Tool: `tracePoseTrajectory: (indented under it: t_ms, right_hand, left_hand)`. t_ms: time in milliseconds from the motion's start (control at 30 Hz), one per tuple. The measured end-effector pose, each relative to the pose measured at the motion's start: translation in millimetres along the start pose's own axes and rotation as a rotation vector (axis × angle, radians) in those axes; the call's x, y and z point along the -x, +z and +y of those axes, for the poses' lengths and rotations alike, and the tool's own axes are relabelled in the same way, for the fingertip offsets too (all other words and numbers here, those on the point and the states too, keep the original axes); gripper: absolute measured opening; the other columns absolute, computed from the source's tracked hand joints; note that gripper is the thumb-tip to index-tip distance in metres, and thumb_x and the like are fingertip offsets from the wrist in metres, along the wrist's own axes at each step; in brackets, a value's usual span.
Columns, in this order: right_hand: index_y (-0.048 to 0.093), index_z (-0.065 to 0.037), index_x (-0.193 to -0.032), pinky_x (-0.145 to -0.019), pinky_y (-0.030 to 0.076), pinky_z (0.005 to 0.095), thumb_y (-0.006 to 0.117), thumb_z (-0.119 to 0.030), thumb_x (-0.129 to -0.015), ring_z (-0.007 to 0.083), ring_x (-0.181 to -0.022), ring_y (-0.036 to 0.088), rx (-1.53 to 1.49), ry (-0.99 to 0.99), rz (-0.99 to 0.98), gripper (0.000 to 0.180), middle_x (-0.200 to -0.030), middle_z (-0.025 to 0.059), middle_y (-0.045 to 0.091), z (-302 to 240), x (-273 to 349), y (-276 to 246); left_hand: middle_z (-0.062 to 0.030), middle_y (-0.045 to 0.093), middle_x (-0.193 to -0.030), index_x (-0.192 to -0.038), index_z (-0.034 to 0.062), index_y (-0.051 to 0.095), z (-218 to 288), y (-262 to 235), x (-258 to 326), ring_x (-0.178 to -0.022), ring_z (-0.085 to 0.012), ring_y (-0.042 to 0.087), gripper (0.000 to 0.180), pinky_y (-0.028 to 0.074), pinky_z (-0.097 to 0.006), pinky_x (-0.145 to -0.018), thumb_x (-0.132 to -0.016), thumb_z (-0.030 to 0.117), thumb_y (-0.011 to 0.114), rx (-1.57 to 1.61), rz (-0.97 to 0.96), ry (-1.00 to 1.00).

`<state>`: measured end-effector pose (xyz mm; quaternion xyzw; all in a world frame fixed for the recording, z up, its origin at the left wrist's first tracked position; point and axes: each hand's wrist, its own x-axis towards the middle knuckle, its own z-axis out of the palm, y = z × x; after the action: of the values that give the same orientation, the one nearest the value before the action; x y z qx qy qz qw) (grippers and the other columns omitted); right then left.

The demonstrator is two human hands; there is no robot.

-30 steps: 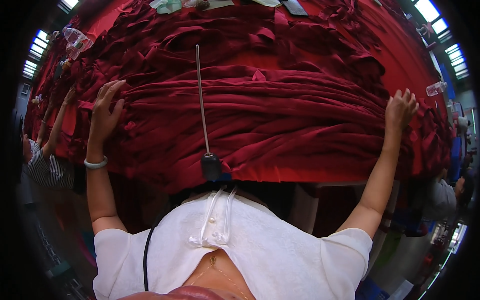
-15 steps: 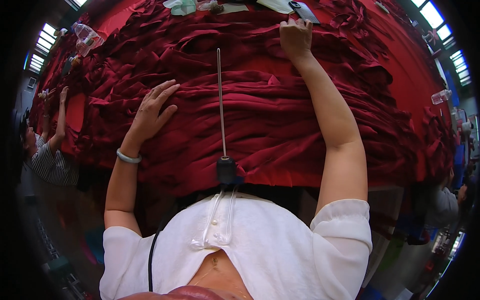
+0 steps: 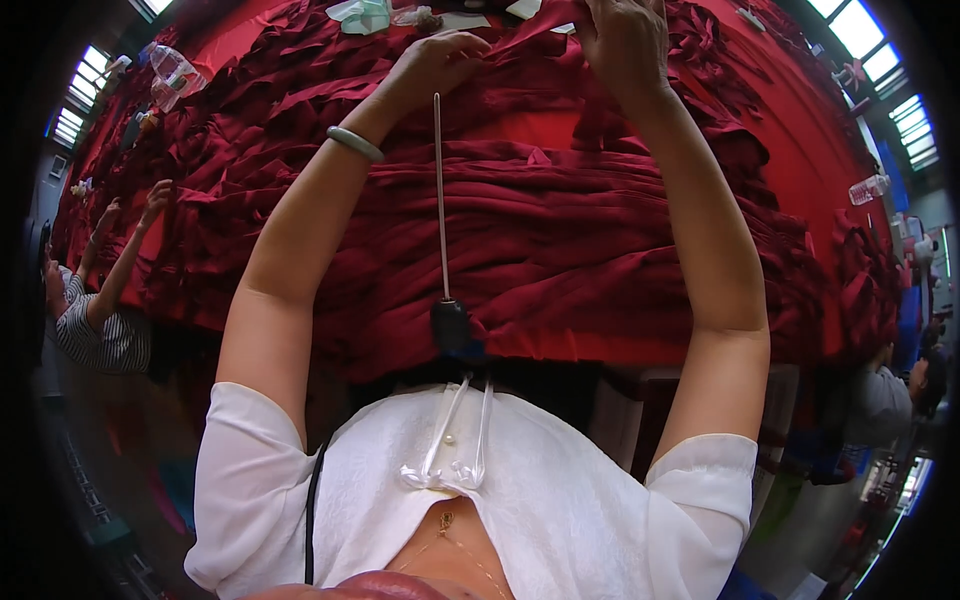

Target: The person turns red fabric pieces inside out using a specialized metal rod tool at a work table.

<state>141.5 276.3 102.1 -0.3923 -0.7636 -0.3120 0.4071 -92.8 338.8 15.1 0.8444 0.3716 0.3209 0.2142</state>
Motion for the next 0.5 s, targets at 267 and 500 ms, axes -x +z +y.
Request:
tracePoseTrajectory:
  t_ms: [267, 500]
  right_hand:
    - [0.052, -0.007, -0.077, -0.071, 0.04, 0.0422, 0.059, -0.009, -0.076, 0.0327, -0.074, 0.054, -0.003, 0.013, -0.058, 0.008, -0.074, 0.0127, 0.056, 32, 5, 26]
    - [0.062, -0.009, -0.092, -0.083, 0.041, 0.0387, 0.06, -0.018, -0.084, 0.0266, -0.084, 0.061, -0.147, -0.147, -0.526, 0.013, -0.087, 0.0055, 0.064, 63, 8, 12]
  left_hand:
    - [-0.0124, 0.052, -0.118, -0.128, 0.0165, 0.049, -44, 16, 6, -0.107, -0.0331, 0.052, 0.059, 0.045, -0.043, -0.09, -0.075, 0.025, 0.073, -0.536, 0.346, 0.014]
    - [-0.0094, 0.061, -0.098, -0.108, 0.0143, 0.059, -77, 0, -1, -0.095, -0.0289, 0.059, 0.027, 0.046, -0.042, -0.083, -0.084, 0.026, 0.063, -0.724, 0.27, 0.043]
